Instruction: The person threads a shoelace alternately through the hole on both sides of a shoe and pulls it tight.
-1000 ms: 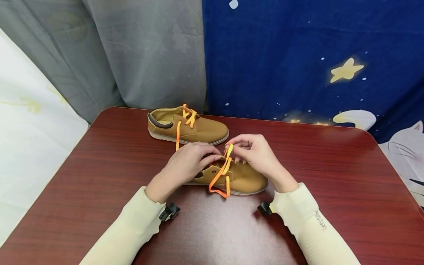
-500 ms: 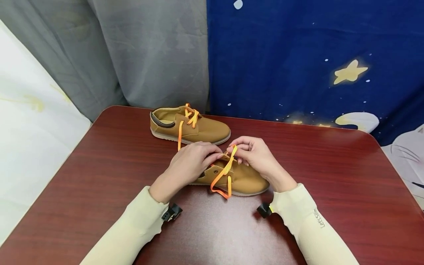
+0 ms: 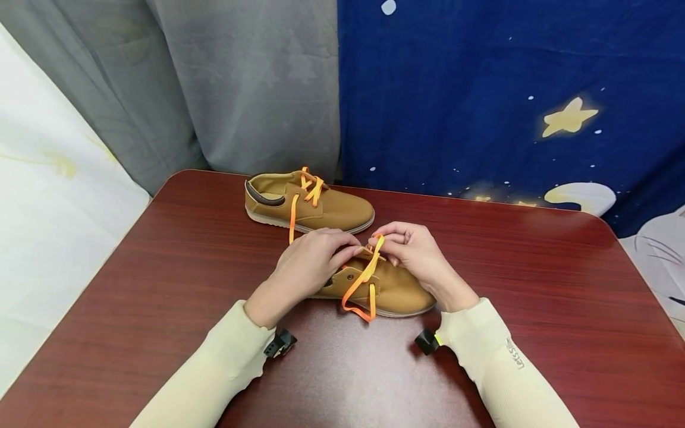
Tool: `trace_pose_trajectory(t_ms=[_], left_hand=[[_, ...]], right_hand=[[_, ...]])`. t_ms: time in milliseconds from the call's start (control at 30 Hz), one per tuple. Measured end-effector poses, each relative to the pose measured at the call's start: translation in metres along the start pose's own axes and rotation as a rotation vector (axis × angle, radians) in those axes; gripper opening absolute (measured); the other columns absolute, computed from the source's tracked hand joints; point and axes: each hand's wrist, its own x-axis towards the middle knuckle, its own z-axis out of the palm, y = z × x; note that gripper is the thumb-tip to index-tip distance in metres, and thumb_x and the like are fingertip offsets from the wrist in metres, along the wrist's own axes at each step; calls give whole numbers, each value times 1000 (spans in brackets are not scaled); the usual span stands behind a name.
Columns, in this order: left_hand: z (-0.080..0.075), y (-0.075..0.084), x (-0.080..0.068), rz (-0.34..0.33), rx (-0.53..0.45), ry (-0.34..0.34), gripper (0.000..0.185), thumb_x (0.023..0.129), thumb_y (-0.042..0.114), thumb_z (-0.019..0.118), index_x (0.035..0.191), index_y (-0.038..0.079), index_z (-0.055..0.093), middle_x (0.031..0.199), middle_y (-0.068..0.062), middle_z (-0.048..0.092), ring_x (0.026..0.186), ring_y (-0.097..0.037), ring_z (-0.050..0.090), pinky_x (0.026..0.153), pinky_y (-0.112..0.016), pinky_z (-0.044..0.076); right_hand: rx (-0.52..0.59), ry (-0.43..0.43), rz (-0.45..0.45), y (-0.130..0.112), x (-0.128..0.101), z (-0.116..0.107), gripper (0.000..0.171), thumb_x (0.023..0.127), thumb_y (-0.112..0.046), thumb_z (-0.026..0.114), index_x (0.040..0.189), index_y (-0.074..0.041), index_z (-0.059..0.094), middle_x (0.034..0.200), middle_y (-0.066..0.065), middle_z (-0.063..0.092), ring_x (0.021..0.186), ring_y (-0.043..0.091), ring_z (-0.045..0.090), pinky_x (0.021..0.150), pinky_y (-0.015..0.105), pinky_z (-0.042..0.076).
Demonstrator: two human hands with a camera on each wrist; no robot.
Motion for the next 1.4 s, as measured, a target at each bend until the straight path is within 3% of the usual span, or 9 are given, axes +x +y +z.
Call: trace_pose_trajectory(t_ms=[433,633,767,867,933,1000,1067,1233,1400], left_hand=[[3,6,-1,-96,14,36,18,100,37,62,104,26,77,100,7,76,88,-13,68,72,-35,53],[4,9,0,-138,12,52,18,100,38,62,103,29,77,101,9,76,87,-12,67,67,-34,51],[7,9,-1,-146,-40,158,11,95,35,71,97,25,73,93,8,72,79,-11,61,63,-29,46],[9,10,-2,-122,-71,278,17,87,31,80,88,20,68,82,5,66,76,-12,57,64,-28,43],[9,11,-3,-116,-69,308,19,84,30,84,83,19,68,74,6,64,71,-11,56,61,-27,42],[7,12,-4,-128,-53,269,15,86,32,81,80,21,73,65,10,62,61,-9,51,53,-26,37],[4,13,-5,-165,-49,177,13,89,36,77,82,25,79,58,12,56,54,-7,45,47,-26,31],[-2,14,-3,-244,-112,-35,12,91,41,74,93,32,82,60,14,58,54,-10,39,46,-27,26],[-1,17,3,-289,-179,-75,11,85,40,81,89,29,83,82,15,76,69,-7,57,56,-26,40]], right_hand=[[59,30,20,0,-2,3,7,92,-4,69,93,-10,71,75,-12,75,47,3,42,47,17,33],[17,5,20,0,-3,1,8,92,-5,69,91,-12,72,73,-13,74,49,2,43,48,17,33],[-1,-2,22,2,-3,0,7,92,-5,69,93,-10,73,72,-13,73,50,2,46,50,16,37],[2,-4,23,3,-3,-1,7,91,-5,69,95,-7,73,73,-13,74,51,2,48,51,15,39],[6,-7,21,3,-3,0,8,91,-4,68,97,-5,73,74,-12,74,52,2,49,51,15,40],[7,-11,18,4,-3,0,8,91,-4,69,98,-4,73,75,-12,75,53,2,50,52,15,41],[10,-15,15,4,-3,1,9,91,-4,70,98,-3,74,76,-12,76,54,2,51,52,15,42],[-10,-22,0,3,-2,2,13,90,-4,72,101,3,75,77,-12,76,57,3,54,54,16,44],[-58,-31,-13,4,-1,1,23,90,-5,71,107,11,73,78,-14,75,66,3,58,59,18,46]])
